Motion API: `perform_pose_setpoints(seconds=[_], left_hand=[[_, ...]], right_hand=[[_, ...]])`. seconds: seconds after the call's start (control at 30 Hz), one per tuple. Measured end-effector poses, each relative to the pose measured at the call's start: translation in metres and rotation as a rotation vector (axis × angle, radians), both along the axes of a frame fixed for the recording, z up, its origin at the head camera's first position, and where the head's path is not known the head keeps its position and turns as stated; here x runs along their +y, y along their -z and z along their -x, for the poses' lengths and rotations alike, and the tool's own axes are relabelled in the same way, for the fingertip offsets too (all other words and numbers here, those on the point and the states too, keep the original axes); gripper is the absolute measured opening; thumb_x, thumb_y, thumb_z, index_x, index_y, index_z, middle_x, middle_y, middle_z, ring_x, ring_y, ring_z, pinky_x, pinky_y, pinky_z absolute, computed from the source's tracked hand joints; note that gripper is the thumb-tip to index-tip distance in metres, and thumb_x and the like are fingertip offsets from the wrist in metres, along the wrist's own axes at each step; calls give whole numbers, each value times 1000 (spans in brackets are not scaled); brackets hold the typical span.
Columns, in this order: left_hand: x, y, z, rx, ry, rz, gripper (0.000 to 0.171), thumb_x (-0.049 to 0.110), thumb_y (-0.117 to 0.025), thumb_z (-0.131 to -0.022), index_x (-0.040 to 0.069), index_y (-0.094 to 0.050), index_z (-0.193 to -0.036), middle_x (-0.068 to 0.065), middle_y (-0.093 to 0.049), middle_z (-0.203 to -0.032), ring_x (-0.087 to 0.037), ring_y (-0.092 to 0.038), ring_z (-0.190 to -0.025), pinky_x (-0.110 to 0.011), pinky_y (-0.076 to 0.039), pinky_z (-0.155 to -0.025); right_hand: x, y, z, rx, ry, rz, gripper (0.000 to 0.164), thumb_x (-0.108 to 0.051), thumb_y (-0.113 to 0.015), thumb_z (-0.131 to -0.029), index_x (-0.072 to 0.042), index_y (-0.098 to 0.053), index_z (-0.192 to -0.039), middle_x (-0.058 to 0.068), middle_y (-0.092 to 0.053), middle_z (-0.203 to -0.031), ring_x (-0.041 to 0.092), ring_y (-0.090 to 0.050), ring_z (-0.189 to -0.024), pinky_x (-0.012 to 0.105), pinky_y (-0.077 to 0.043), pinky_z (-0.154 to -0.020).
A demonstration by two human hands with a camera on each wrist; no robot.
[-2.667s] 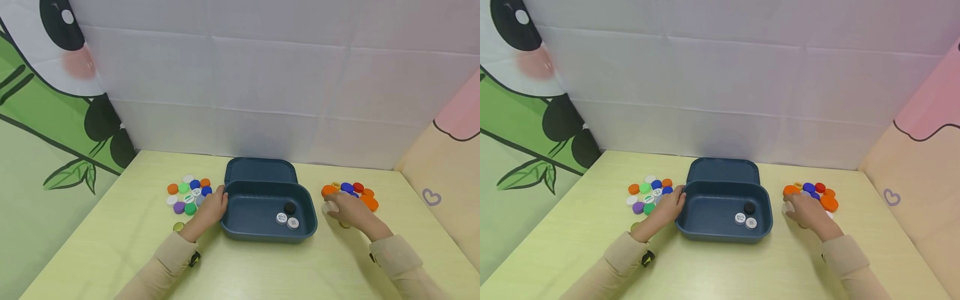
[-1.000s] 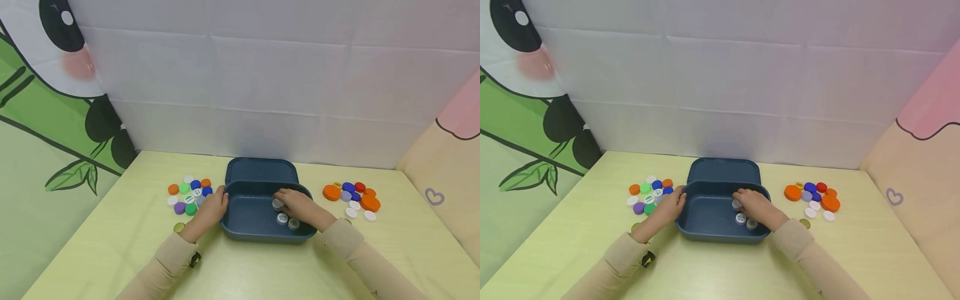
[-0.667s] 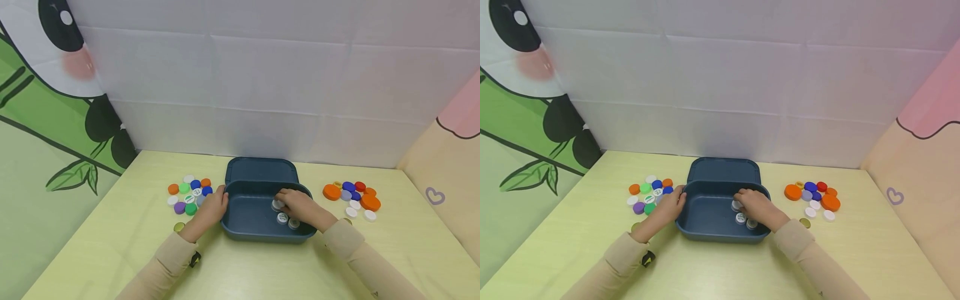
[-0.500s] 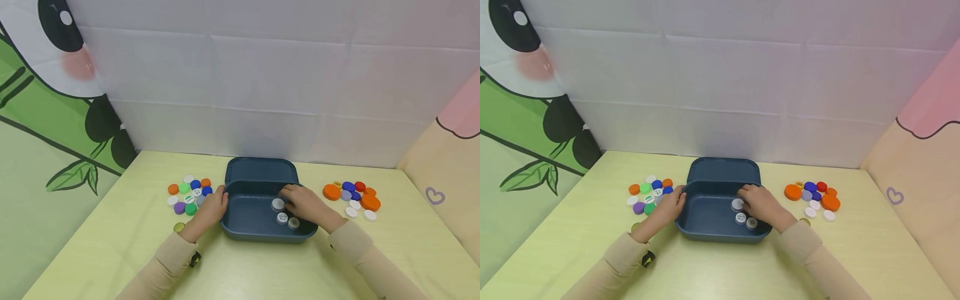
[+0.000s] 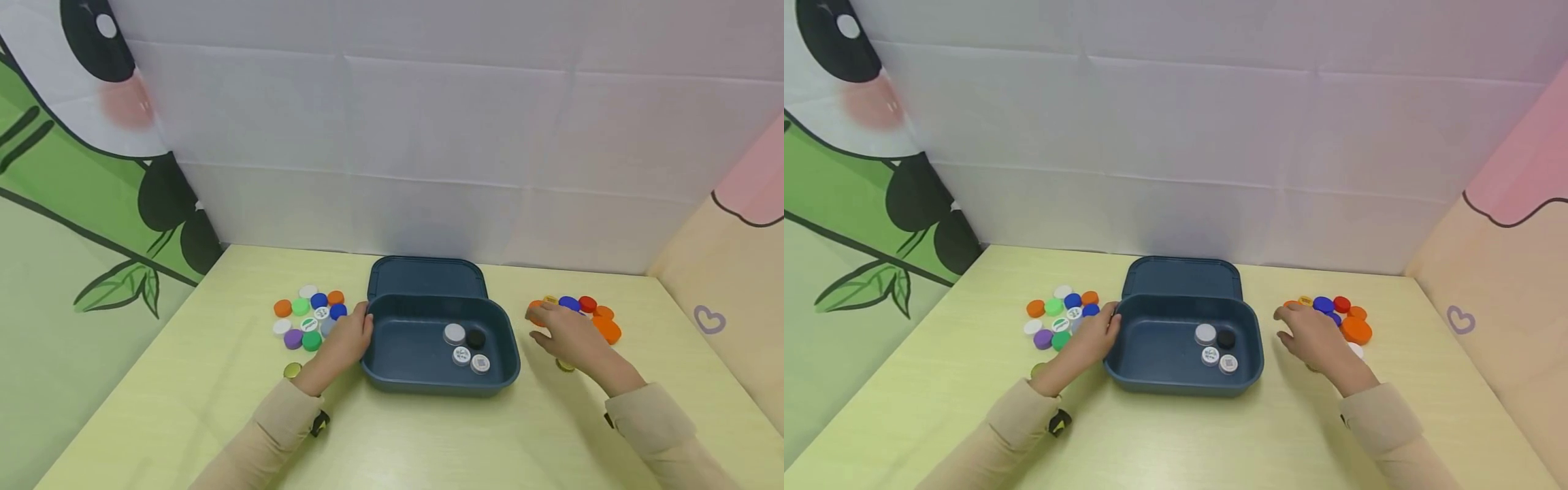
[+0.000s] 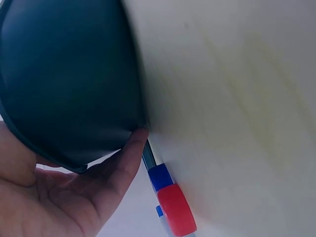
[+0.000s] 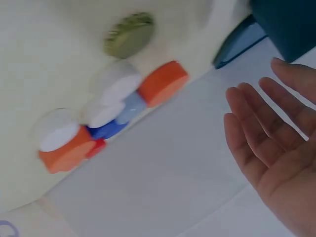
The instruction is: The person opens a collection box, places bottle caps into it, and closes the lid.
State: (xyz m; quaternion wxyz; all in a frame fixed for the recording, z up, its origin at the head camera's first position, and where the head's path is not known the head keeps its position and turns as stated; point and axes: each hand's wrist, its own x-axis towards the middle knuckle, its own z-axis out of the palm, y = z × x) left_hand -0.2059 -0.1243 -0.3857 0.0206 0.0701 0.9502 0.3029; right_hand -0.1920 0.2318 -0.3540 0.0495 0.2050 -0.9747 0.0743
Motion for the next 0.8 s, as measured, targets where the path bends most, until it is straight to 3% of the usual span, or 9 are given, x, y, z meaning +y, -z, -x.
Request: perform_pose_setpoints(seconds=[0.3, 0.47, 0.7, 0.8], left_hand=[[0, 1, 0, 9, 0, 3, 39, 18, -38, -97, -5, -41, -128, -14, -59, -80, -20, -55, -62, -26, -43, -49], [1, 2, 1, 12, -2, 5, 38, 18, -39, -97, -5, -42, -128, -14, -59, -80, -20, -55, -62, -27, -44, -49], [1, 7, 3, 42, 3, 23, 37, 17, -39, -97, -4, -43, -126, -21, -63, -98, -22, -58, -70, -34, -49, -59], [1, 7, 3, 37, 2, 19, 37, 18, -38, -97, -4, -43, -127, -19, -62, -95, -22, -57, -69, -33, -48, -57]], right_hand=[[30, 20, -10, -194, 43, -46, 24, -8, -72, -73, -4, -64, -95, 10, -66, -89, 24, -61, -77, 40, -52, -66], [39, 29, -12, -204, 23, -52, 19, -5, -71, -73, -4, -66, -91, 9, -67, -87, 23, -61, -76, 40, -52, -68], [44, 38, -10, -237, 35, -35, 17, 0, -69, -73, -8, -66, -88, 3, -65, -83, 19, -59, -74, 40, -51, -69], [44, 40, -10, -227, 38, -36, 16, -1, -70, -73, -8, -65, -87, 2, -64, -82, 18, -57, -72, 39, -51, -69]])
